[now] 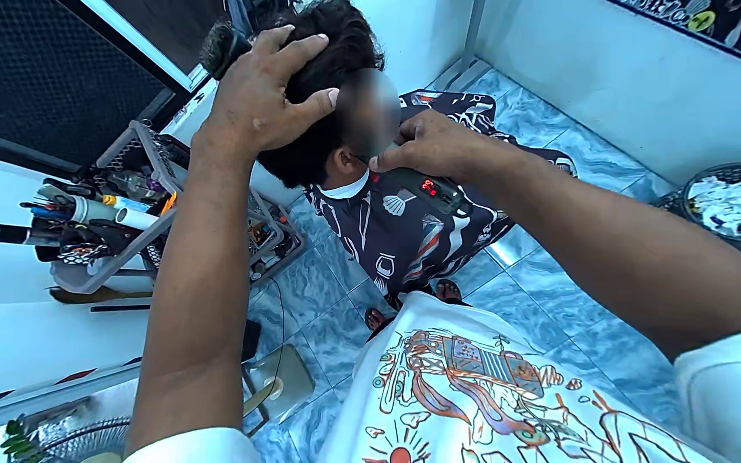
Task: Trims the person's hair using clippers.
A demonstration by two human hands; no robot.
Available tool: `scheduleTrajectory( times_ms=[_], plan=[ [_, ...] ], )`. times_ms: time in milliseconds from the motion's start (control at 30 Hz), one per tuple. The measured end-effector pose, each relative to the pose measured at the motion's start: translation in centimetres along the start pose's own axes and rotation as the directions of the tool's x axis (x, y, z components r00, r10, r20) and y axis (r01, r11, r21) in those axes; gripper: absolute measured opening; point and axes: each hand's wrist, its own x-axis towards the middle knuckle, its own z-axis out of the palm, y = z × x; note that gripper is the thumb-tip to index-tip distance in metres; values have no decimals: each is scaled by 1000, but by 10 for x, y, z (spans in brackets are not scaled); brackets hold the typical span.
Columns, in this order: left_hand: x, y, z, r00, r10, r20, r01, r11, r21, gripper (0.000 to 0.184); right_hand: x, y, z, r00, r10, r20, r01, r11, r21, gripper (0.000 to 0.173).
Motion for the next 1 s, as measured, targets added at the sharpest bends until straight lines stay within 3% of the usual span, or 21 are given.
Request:
scheduleTrajectory(
  times_ms=[200, 300, 433, 600, 733, 867, 1000],
  plan=[
    [0, 2, 4, 1000, -23, -2, 23, 999, 22, 77, -2, -3, 2, 997, -72, 7, 71, 993, 89, 35],
    [0, 4, 3, 1000, -24, -2, 24, 999, 27, 76, -3, -2, 2, 1000, 20, -23, -20, 1000, 14, 36],
    [0, 6, 3, 1000, -31, -5, 31, 999, 32, 74, -2, -4, -1, 998, -63, 10, 62, 998, 29, 37],
    [-2, 5, 5, 999, -35, -20, 36, 999, 32, 72, 0, 0, -4, 999, 14, -44, -20, 992, -126, 42],
    [-1, 4, 6, 999, -23, -32, 24, 999, 41, 71, 0, -5, -1, 990, -138, -3, 138, 990, -38, 40],
    [-1, 4, 7, 999, -22, -37, 24, 999, 47, 70, 0, -1, -1, 998, -44, -44, 38, 990, -139, 41],
    [0, 3, 7, 999, -15, -38, 17, 998, 53, 69, 3, -5, -2, 983, -182, 17, 183, 981, -67, 40]
  ],
)
